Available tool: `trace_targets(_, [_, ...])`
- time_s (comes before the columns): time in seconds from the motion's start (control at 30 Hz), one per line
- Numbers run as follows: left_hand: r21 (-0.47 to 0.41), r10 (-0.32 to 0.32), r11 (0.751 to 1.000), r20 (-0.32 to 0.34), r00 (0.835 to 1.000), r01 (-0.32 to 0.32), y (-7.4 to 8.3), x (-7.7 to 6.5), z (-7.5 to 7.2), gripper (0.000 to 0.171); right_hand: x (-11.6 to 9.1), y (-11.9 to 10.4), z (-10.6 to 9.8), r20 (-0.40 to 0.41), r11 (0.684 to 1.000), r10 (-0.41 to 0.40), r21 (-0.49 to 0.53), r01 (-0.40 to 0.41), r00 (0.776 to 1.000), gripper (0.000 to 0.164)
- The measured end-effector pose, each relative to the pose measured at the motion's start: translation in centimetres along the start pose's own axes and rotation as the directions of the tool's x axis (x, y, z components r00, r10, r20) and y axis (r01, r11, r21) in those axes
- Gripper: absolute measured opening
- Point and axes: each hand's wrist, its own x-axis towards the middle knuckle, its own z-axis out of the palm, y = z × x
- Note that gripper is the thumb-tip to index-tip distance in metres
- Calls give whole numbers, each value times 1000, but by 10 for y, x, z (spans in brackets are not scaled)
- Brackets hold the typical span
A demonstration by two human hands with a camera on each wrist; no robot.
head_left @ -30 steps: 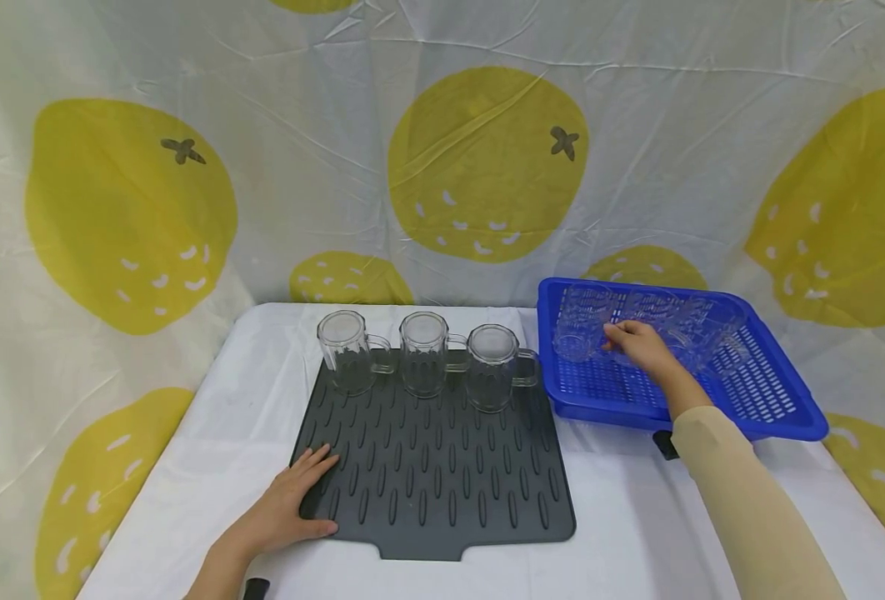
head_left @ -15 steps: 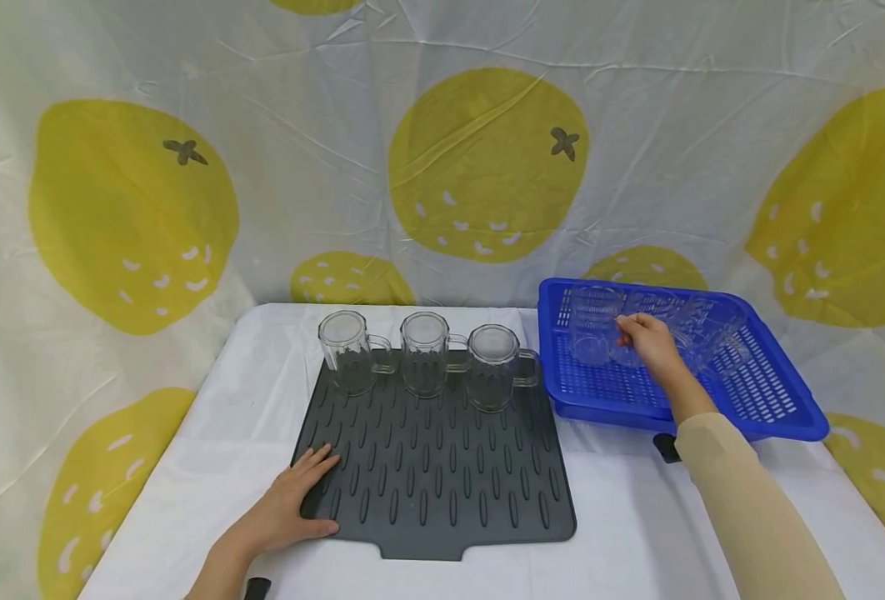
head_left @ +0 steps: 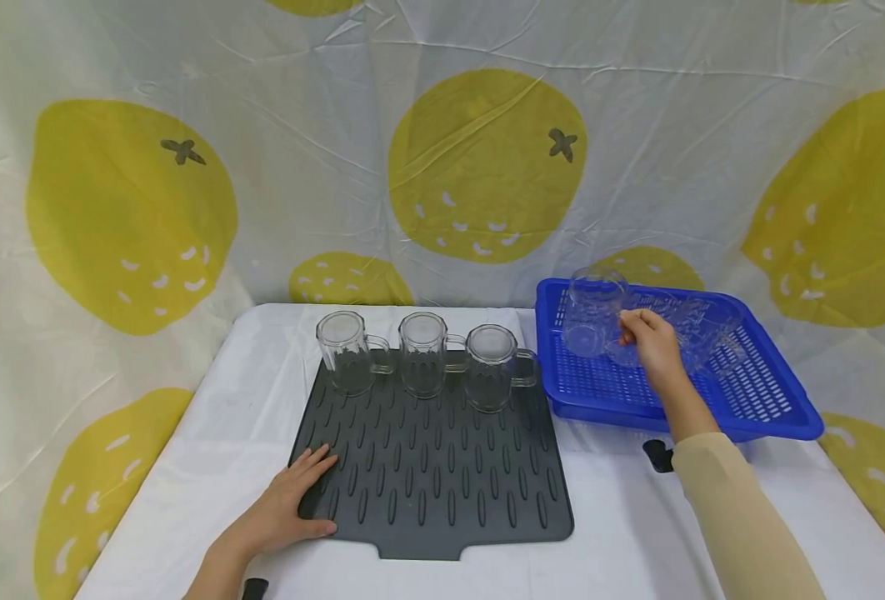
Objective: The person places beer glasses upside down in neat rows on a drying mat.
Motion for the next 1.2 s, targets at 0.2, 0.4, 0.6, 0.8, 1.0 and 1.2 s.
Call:
trace_targets(0.2, [-10, 5, 1000, 1, 1000, -5, 0, 1, -2, 94, -10, -15, 6, 8, 986, -78, 152, 76, 997, 29])
trace_targets(0.4, [-13, 8, 1000, 1, 1000, -8, 1, 1, -2, 94, -17, -31, 11, 31, 953, -144, 273, 130, 989, 28])
trace_targets(0.6, [-18, 8, 1000, 2, 1000, -8, 2, 1, -1, 94, -25, -45, 14, 27, 924, -186, 345, 165, 982, 24])
trace_targets(0.8, [-22, 5, 1000, 0, 1000, -5, 2, 1, -1, 94, -37, -57, 19, 33, 912, -226, 358, 199, 974, 23])
trace_targets(1.0, [-17, 6, 1000, 3, 1000, -6, 2, 0, 0, 94, -46, -65, 24, 34, 893, -255, 391, 222, 966, 24])
trace_targets(1.2, [-18, 1, 1000, 7, 1000, -1, 3, 0, -1, 94, -54, -68, 30, 48, 878, -279, 418, 235, 959, 26])
